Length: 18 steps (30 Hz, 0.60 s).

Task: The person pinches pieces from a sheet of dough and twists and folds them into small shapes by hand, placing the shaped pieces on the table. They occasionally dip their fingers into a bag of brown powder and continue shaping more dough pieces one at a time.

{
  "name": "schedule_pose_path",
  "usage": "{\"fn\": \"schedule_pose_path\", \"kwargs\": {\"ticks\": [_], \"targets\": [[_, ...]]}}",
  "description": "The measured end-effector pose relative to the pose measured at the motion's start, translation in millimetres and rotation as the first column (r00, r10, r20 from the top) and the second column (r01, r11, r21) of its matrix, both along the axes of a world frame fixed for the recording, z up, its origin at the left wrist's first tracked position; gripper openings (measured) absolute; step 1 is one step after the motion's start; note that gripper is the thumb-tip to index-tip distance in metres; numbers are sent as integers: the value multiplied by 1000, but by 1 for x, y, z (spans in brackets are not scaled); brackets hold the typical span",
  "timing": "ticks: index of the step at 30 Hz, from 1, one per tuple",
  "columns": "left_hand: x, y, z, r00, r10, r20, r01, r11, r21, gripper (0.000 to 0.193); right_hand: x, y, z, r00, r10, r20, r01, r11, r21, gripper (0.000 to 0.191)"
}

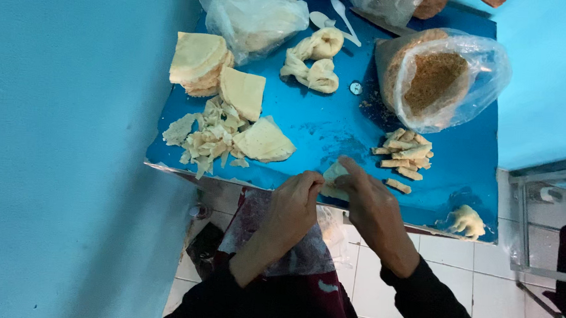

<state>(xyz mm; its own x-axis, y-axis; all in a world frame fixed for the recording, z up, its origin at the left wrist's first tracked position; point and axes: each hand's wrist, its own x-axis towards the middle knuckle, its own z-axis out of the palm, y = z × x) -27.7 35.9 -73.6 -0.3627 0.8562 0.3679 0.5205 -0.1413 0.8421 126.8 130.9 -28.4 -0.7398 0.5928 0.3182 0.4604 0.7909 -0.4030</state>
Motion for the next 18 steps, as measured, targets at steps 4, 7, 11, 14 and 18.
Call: {"fn": "schedule_pose_path", "kwargs": {"ticks": [4,7,11,14,18], "targets": [[2,-1,1,1000,-14,10,14,999,39,9,3,2,4,993,-111,36,114,987,-110,57],[3,-2,1,999,-38,-15,39,998,54,16,12,5,6,973,-213,86,222,968,-113,58],[7,-4,1,997,-37,-61,44,992,119,24,19,4,-2,966,-250,71,257,958,-126,58],[9,-5,0,998,-39,-52,43,996,84,27,17,7,-8,971,-216,100,224,972,-74,56],[7,-4,-3,995,-89,-47,91,994,60,29,16,11,-6,975,-175,135,192,973,-127,61]]}}
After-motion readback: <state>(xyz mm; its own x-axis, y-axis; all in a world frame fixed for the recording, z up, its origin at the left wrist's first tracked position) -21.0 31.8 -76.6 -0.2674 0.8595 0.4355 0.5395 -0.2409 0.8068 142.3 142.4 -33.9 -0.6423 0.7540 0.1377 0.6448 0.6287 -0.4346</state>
